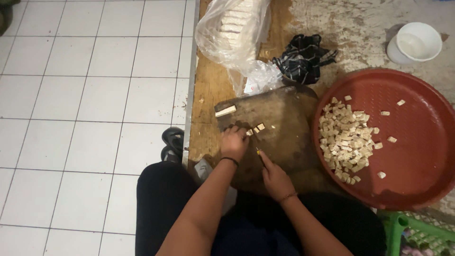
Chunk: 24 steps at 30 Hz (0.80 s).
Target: The person cuts rectangular blocks of tofu into small cubes using a knife on a wooden cutting board. The diced pieces are transferred into a red plastic tray. The person continues cutting additional blocks from a plastic bag.
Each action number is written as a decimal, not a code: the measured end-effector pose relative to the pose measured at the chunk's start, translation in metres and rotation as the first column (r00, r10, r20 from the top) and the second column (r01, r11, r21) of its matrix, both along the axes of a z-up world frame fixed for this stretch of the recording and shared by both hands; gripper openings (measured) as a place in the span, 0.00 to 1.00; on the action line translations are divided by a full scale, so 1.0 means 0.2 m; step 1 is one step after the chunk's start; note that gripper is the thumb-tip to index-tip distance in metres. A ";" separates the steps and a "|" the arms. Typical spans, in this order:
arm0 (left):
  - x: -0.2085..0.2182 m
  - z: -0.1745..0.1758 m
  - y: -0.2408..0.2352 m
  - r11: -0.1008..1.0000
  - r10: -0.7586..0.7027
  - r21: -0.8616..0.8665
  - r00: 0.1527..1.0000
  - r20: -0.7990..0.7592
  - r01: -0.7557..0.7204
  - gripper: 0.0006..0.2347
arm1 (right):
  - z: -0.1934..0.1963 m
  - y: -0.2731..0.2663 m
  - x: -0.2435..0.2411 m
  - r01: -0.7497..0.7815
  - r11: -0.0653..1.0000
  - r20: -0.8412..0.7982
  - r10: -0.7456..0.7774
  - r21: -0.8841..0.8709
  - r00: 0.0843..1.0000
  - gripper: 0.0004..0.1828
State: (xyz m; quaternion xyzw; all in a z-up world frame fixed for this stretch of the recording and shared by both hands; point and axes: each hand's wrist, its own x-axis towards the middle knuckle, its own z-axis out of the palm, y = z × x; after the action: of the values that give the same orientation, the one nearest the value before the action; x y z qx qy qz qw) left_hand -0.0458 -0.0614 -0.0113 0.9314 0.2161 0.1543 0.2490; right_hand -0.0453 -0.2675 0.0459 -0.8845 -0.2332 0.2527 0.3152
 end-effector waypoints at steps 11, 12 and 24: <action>-0.01 0.02 -0.01 1.000 -0.002 0.014 0.998 0.060 0.001 0.06 | 0.05 0.02 0.00 0.005 0.999 -0.012 -0.006 -0.044 1.000 0.33; -0.01 0.02 -0.01 1.000 -0.002 0.011 0.998 0.067 0.001 0.07 | 0.05 0.02 -0.01 0.009 0.998 -0.022 -0.010 -0.057 1.000 0.33; 0.00 0.01 -0.03 0.999 0.026 0.016 0.996 0.084 -0.028 0.05 | -0.07 0.04 0.03 0.059 0.998 -0.053 -0.057 0.037 0.997 0.30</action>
State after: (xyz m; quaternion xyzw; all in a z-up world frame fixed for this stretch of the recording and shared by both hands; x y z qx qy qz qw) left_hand -0.0457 -0.0671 -0.0095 0.9231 0.2168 0.1986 0.2478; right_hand -0.0401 -0.2602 0.0328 -0.8779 -0.2041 0.2619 0.3451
